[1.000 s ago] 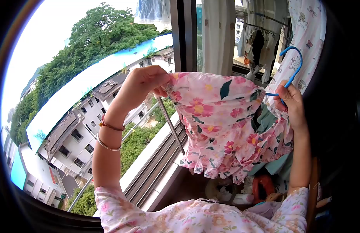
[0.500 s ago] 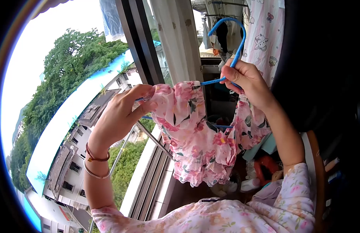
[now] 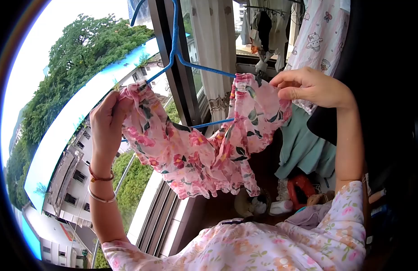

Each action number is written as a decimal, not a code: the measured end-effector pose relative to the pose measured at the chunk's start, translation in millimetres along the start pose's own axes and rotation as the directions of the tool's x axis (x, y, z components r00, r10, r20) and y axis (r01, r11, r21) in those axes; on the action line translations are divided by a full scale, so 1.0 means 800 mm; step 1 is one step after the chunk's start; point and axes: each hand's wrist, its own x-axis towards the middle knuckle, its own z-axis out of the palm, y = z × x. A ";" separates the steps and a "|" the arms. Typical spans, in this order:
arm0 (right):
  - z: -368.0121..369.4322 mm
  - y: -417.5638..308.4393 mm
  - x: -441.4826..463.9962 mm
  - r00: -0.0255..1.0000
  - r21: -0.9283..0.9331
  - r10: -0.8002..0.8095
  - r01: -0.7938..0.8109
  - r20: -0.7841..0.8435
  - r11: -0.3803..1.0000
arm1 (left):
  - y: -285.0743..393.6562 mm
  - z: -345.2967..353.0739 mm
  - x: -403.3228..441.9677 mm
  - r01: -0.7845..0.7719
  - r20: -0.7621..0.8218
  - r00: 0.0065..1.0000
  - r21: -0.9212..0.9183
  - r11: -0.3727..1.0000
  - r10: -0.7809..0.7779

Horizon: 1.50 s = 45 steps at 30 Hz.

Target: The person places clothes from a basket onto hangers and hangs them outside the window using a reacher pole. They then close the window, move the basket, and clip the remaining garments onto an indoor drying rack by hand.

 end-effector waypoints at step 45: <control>0.069 -0.061 0.123 0.826 0.411 -0.176 0.437 -0.535 0.800 | -0.070 -0.128 0.006 0.096 0.098 0.992 -0.187 0.978 -0.079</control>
